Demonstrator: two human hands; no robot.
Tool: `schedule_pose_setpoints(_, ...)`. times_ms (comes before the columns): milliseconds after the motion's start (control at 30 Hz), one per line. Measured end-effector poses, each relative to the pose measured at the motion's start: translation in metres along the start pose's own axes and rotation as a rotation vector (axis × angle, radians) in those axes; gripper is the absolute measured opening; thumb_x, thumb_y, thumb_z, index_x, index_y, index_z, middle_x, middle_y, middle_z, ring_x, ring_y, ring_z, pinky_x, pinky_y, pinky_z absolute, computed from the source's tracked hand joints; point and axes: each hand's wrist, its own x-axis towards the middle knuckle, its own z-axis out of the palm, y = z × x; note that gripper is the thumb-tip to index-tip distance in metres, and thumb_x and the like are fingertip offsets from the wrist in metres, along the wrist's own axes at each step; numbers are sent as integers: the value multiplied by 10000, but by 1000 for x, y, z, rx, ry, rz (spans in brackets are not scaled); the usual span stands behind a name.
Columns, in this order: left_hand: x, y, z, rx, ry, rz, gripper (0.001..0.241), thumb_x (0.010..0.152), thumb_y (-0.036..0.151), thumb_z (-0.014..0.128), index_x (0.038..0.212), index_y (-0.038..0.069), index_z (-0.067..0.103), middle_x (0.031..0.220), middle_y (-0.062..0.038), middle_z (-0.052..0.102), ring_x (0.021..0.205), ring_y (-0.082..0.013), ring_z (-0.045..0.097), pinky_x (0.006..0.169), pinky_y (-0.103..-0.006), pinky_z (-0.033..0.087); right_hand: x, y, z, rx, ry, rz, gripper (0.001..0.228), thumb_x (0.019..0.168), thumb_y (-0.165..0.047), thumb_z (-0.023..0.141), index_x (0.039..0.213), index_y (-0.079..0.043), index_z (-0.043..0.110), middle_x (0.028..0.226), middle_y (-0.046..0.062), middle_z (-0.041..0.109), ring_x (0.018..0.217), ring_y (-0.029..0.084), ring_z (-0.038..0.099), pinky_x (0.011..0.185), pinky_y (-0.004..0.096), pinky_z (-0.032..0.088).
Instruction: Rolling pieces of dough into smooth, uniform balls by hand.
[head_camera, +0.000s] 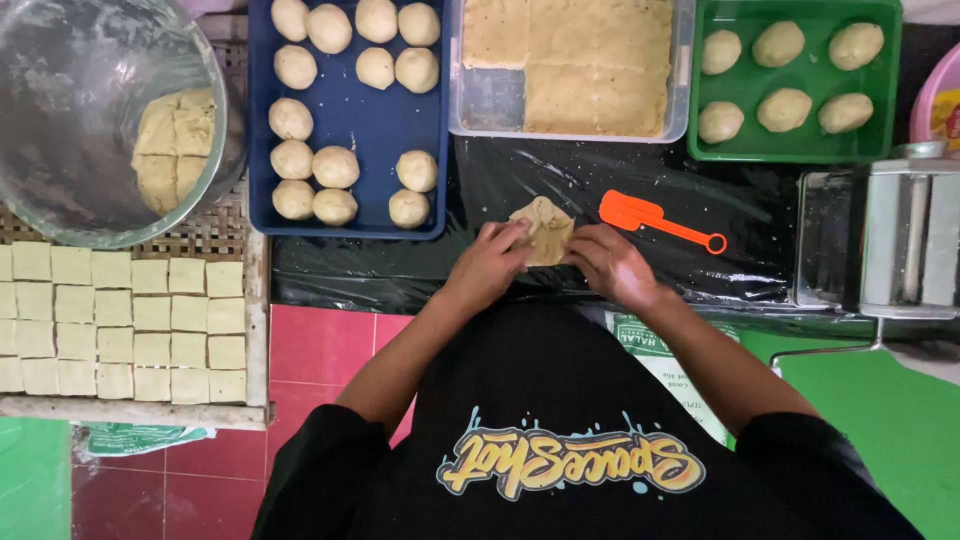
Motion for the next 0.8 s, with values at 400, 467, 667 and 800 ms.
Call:
schedule_pose_setpoints(400,9,3,-23,228,13,176,230,928,271,686,1085,117,616,1184,-98,587,1152,-314,594,789,-305,600,12,-20,-5,-178,-303,-85,254,1021,-199,466,1208,-192,638,1264,78,555,1175,310,540,984,350,494)
schedule_pose_setpoints(467,12,2,-27,257,36,215,226,929,285,685,1069,117,627,1146,-98,600,1125,-309,609,767,-315,593,9,-10,4,-187,-330,-105,245,1031,-219,454,1211,-188,618,1240,71,547,1168,319,521,1000,346,478)
schedule_pose_setpoints(667,24,5,-37,306,111,324,80,995,220,613,981,149,648,929,-35,575,992,-244,620,730,-309,528,2,-4,18,-196,-343,-129,207,1067,-214,431,1163,-151,603,1146,51,562,1149,300,514,1059,330,413)
schedule_pose_setpoints(800,30,-2,-28,256,101,338,134,983,318,609,979,185,627,862,-9,579,911,-221,598,701,-340,482,13,-19,14,-19,-69,-26,215,1032,-196,593,1197,-128,714,1094,76,711,1044,304,670,989,353,519)
